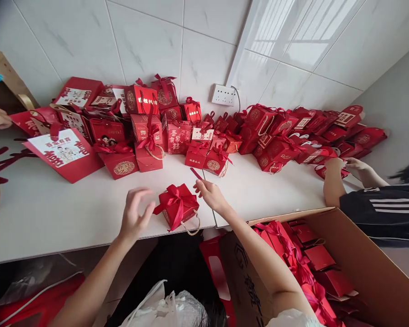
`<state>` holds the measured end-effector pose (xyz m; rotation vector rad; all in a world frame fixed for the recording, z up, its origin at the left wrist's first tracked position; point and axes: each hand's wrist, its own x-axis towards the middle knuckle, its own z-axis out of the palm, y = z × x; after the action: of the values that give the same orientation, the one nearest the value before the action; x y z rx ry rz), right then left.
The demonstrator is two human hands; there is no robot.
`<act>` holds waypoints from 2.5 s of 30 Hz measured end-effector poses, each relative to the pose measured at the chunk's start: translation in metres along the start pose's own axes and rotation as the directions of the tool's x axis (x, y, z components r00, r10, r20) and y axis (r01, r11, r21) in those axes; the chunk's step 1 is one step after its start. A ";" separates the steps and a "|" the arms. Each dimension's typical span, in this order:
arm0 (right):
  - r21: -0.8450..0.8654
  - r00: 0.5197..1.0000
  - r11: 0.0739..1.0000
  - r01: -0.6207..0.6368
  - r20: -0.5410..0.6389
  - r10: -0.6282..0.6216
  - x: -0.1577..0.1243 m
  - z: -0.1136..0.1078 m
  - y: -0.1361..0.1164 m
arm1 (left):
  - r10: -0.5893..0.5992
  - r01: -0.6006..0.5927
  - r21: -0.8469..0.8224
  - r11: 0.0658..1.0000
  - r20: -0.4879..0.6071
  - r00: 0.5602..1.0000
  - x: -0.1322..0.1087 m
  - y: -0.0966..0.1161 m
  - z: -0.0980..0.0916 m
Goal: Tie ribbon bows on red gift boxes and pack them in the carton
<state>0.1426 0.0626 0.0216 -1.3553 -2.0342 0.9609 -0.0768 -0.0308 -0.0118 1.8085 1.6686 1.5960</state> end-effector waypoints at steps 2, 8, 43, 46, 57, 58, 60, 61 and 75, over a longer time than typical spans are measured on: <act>-0.041 1.000 0.999 -0.001 -0.003 0.001 -0.010 0.000 -0.010 | 0.066 -0.064 -0.019 0.998 0.207 0.976 0.024 -0.006 0.002; -0.255 0.984 0.966 -0.041 -0.175 -0.004 -0.039 0.018 -0.028 | -0.094 0.125 -0.029 0.992 0.505 0.858 0.027 0.000 0.014; 0.498 0.933 0.852 -0.159 -0.205 0.294 -0.089 0.034 -0.018 | -0.281 0.304 -0.068 0.950 0.237 0.930 -0.015 0.032 0.027; 0.246 0.928 0.946 -0.211 -0.253 0.273 -0.107 0.026 -0.027 | 0.019 -0.038 0.078 0.996 0.234 0.972 -0.004 0.031 0.019; 0.135 0.906 0.956 -0.262 -0.307 0.292 -0.130 0.027 -0.046 | 0.186 -0.132 -0.136 0.982 0.571 0.800 0.009 0.032 0.027; 0.132 0.904 0.955 -0.267 -0.310 0.295 -0.130 0.028 -0.047 | 0.171 -0.127 -0.117 0.985 0.553 0.816 0.008 0.034 0.028; 0.176 0.906 0.944 -0.278 -0.277 0.319 -0.131 0.030 -0.050 | 0.148 -0.116 -0.093 0.989 0.527 0.837 0.005 0.038 0.031; 0.218 0.907 0.931 -0.292 -0.244 0.342 -0.131 0.030 -0.051 | 0.137 -0.107 -0.087 0.990 0.520 0.843 0.004 0.039 0.032; 0.151 0.949 0.951 -0.269 -0.125 0.288 -0.075 0.010 -0.014 | -0.341 0.387 0.025 0.922 0.529 0.777 0.003 0.033 0.023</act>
<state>0.1551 -0.0132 0.0243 -1.6189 -1.6695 1.0618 -0.0409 -0.0280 0.0052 1.5580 1.5300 0.8845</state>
